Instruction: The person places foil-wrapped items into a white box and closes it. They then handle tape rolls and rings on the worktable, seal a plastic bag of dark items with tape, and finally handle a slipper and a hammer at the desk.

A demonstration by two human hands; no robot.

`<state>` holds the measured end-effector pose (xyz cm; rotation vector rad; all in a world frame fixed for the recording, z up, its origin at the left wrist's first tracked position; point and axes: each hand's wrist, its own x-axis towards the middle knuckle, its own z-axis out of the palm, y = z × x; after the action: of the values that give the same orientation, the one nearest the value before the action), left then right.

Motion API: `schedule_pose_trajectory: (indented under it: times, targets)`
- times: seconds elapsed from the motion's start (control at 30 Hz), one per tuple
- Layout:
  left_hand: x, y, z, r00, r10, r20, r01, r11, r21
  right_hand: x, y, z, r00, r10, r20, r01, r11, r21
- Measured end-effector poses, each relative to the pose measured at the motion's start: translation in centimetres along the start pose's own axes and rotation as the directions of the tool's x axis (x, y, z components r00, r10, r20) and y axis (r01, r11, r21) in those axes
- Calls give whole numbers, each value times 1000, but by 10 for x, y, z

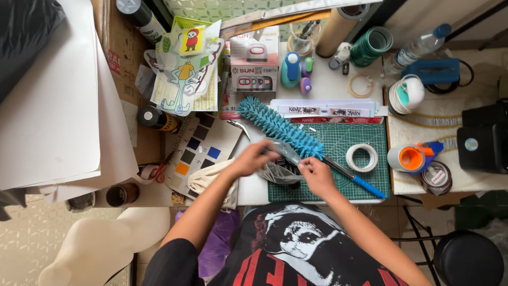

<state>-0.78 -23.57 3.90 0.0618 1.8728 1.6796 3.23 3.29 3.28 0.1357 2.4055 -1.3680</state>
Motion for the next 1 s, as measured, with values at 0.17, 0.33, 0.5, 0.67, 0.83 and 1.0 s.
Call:
schedule_pose_trajectory:
  times: [0.17, 0.33, 0.5, 0.67, 0.83, 1.0]
  targets:
    - [19, 30, 41, 928, 347, 138, -339, 628, 700, -2, -13, 0, 1000, 29, -1, -29, 999, -19]
    - [15, -1, 4, 883, 460, -92, -320, 734, 599, -7, -15, -1, 999, -27, -43, 24, 997, -71]
    - [3, -40, -103, 772, 263, -579, 317, 629, 709, -9, -10, 1, 999, 27, -21, -27, 999, -31]
    - [5, -34, -168, 707, 25, -707, 480, 717, 506, -11, -12, 6, 1000, 0, -23, -1, 999, -50]
    - [3, -38, -157, 692, -24, -721, 475, 767, 430, -11, -13, 7, 999, -24, -32, 21, 996, -92]
    - [12, -65, -102, 760, 227, -609, 123, 870, 478, -11, -5, 5, 998, 16, -68, -20, 999, -47]
